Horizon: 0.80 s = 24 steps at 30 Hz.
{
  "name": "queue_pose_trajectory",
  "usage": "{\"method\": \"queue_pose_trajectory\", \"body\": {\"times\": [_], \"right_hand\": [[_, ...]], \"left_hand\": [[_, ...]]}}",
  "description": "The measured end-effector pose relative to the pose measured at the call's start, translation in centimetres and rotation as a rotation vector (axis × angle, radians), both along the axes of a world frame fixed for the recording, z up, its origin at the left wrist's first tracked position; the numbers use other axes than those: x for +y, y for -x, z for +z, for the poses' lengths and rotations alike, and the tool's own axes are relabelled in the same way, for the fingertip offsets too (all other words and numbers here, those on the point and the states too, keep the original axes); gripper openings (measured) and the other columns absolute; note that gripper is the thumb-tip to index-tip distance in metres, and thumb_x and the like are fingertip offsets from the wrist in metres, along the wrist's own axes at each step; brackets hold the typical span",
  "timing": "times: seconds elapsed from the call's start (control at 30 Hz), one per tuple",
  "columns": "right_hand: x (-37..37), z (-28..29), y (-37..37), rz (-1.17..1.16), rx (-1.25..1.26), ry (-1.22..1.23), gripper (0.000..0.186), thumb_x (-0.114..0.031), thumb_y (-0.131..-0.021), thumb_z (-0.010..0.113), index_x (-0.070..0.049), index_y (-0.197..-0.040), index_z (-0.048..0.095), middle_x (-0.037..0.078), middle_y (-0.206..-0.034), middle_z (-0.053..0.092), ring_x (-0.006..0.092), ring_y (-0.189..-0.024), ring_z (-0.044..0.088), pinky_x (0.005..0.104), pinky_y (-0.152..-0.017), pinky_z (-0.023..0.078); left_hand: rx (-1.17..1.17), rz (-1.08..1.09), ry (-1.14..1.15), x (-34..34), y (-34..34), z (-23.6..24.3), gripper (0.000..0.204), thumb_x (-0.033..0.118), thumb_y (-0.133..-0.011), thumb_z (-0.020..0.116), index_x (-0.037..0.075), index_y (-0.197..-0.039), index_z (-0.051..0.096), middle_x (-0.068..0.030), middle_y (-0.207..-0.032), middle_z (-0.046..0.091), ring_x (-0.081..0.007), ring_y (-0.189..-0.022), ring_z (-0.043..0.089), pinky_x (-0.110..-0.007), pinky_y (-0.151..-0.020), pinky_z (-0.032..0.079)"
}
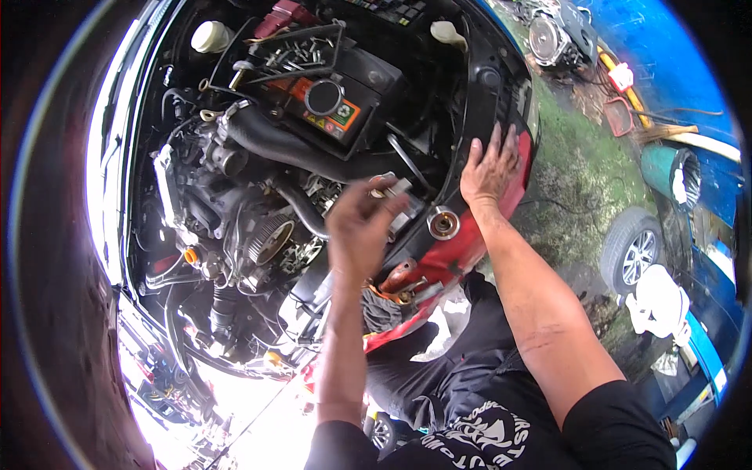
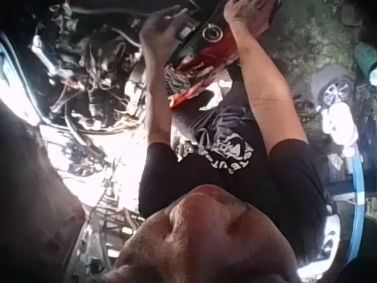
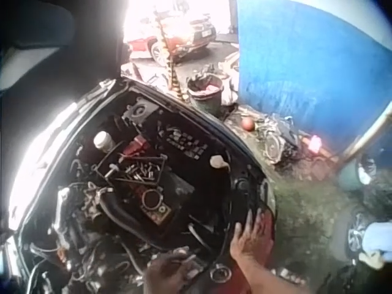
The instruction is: Replacing or repairing internal engine components including gears and pulleys.
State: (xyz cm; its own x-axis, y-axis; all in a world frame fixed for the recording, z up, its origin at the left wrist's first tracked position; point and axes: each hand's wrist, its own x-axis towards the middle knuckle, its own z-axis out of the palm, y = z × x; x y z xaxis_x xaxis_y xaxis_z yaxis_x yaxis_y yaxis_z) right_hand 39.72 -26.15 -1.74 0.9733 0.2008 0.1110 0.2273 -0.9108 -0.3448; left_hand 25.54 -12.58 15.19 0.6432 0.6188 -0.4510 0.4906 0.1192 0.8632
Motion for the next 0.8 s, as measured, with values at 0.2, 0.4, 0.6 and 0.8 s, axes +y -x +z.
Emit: {"method": "queue_pose_trajectory", "body": {"times": [0.2, 0.4, 0.6, 0.8], "right_hand": [[0.0, -0.1, 0.2, -0.010, 0.020, -0.022, 0.056, -0.043, -0.096, 0.041, -0.012, -0.143, 0.037, 0.013, -0.152, 0.023, 0.0326, -0.140, 0.022, 0.0567, -0.111, 0.016], [-0.1, -0.1, 0.3, -0.011, 0.011, -0.012, 0.056, -0.043, -0.097, 0.039, -0.013, -0.143, 0.037, 0.013, -0.152, 0.023, 0.0326, -0.140, 0.023, 0.0568, -0.111, 0.017], [-0.1, -0.2, 0.2, -0.010, -0.001, -0.017, 0.056, -0.043, -0.097, 0.039, -0.011, -0.143, 0.037, 0.014, -0.152, 0.023, 0.0329, -0.140, 0.023, 0.0570, -0.110, 0.018], [-0.2, 0.2, 0.2, 0.001, 0.007, -0.019, 0.056, -0.042, -0.097, 0.038, -0.010, -0.143, 0.037, 0.015, -0.151, 0.024, 0.0340, -0.139, 0.023, 0.0576, -0.110, 0.018]], "left_hand": [[0.017, -0.386, -0.614, -8.8, 2.5, -4.6, 0.024, 0.014, -0.082, 0.069, 0.005, -0.102, 0.061, -0.0124, -0.096, 0.060, -0.0311, -0.083, 0.061, -0.039, -0.072, 0.050], [0.011, -0.448, -0.791, -9.4, 2.8, -8.1, 0.026, 0.014, -0.080, 0.068, 0.003, -0.102, 0.059, -0.0115, -0.090, 0.056, -0.0299, -0.082, 0.058, -0.040, -0.069, 0.049], [0.072, -0.494, -0.811, -9.4, 2.3, -7.9, 0.024, 0.017, -0.079, 0.071, 0.005, -0.098, 0.062, -0.0103, -0.091, 0.058, -0.0274, -0.082, 0.060, -0.037, -0.069, 0.051], [0.108, -0.406, -0.801, -9.4, 2.3, -7.7, 0.048, 0.026, -0.075, 0.075, 0.008, -0.115, 0.056, -0.0153, -0.109, 0.053, -0.0334, -0.094, 0.057, -0.040, -0.075, 0.050]]}}
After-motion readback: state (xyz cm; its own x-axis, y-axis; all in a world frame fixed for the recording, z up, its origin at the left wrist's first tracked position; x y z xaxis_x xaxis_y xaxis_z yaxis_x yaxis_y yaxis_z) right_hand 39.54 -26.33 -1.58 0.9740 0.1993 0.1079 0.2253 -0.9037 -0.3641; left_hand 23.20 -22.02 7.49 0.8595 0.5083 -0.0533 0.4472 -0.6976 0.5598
